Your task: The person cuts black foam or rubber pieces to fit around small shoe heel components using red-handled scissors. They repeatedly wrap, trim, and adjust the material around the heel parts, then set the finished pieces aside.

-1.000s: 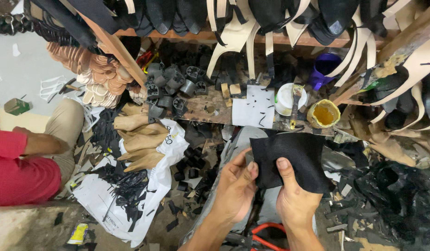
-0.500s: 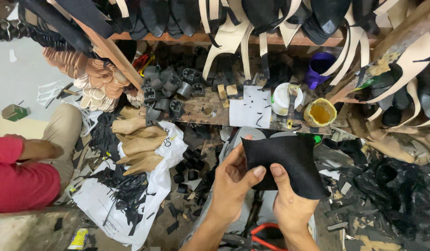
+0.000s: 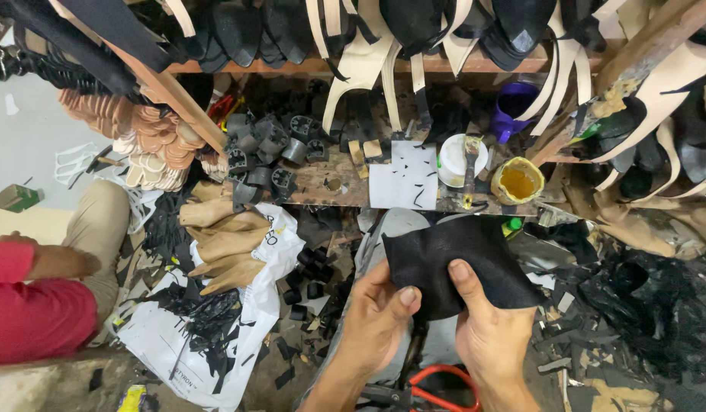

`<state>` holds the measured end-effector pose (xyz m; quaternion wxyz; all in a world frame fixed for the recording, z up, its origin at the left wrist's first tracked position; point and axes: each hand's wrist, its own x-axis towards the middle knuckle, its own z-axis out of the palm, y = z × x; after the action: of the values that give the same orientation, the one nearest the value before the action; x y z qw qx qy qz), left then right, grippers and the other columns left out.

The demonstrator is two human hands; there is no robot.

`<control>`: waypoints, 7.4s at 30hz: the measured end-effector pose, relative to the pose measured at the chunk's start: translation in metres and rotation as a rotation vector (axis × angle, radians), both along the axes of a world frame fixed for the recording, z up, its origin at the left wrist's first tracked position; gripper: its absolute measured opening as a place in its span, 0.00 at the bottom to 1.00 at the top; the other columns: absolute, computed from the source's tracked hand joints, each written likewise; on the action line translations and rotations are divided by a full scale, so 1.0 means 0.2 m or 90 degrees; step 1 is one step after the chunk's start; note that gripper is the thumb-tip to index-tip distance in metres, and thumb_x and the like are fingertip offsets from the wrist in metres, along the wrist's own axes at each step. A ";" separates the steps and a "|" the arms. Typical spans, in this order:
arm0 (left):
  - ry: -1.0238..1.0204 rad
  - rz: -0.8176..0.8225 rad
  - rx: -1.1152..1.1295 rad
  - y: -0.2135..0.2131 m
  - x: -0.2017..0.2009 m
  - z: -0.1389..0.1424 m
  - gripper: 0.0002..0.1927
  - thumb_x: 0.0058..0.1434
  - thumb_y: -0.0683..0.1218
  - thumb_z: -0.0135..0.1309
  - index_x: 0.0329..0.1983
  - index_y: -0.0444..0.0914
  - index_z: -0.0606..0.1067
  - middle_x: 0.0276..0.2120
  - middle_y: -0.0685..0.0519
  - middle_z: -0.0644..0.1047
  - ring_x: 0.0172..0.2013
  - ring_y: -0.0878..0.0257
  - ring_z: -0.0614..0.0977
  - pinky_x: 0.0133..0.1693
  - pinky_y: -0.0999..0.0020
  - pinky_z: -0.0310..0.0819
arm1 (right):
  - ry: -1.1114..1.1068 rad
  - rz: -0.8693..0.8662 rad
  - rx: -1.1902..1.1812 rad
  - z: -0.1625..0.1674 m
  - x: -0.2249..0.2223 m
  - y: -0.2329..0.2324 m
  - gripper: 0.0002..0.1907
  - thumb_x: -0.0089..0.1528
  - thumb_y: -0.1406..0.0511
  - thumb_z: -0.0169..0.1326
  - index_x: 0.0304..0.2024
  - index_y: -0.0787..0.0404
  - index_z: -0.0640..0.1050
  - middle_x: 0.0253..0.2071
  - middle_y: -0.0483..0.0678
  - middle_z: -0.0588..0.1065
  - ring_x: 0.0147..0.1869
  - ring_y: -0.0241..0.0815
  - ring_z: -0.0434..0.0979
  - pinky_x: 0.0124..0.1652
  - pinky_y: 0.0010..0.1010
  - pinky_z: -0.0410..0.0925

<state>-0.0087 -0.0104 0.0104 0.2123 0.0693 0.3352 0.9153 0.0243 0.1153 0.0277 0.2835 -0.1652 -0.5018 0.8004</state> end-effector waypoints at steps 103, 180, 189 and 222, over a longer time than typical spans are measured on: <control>0.028 0.073 -0.051 0.03 -0.02 0.00 0.23 0.64 0.39 0.63 0.59 0.30 0.71 0.49 0.50 0.77 0.49 0.63 0.77 0.53 0.67 0.72 | 0.059 0.142 -0.168 -0.13 -0.06 0.07 0.18 0.62 0.72 0.59 0.55 0.70 0.77 0.52 0.53 0.79 0.54 0.46 0.79 0.57 0.37 0.71; 0.046 0.108 0.041 -0.05 -0.21 -0.12 0.21 0.82 0.50 0.41 0.68 0.29 0.66 0.50 0.44 0.77 0.44 0.57 0.80 0.44 0.59 0.77 | -0.427 0.427 0.375 -0.24 0.12 0.31 0.11 0.63 0.59 0.52 0.36 0.58 0.81 0.25 0.46 0.79 0.25 0.37 0.72 0.29 0.29 0.65; 0.071 0.085 0.015 -0.16 -0.27 -0.07 0.18 0.78 0.46 0.46 0.67 0.33 0.66 0.47 0.49 0.77 0.42 0.63 0.80 0.44 0.62 0.77 | -0.189 0.386 1.038 -0.95 0.65 0.31 0.19 0.47 0.59 0.57 0.40 0.41 0.85 0.30 0.43 0.75 0.34 0.41 0.80 0.30 0.33 0.73; -0.193 -0.094 -0.059 -0.22 -0.14 -0.13 0.28 0.65 0.55 0.55 0.62 0.35 0.69 0.54 0.52 0.77 0.52 0.61 0.79 0.53 0.60 0.76 | -0.103 0.201 0.083 0.04 -0.06 0.09 0.19 0.56 0.77 0.60 0.47 0.64 0.70 0.34 0.47 0.74 0.22 0.34 0.70 0.21 0.26 0.64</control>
<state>-0.0372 -0.0535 -0.0148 0.3299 -0.0546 0.3352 0.8808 0.0118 0.1342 0.0350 0.1227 -0.1296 -0.5932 0.7850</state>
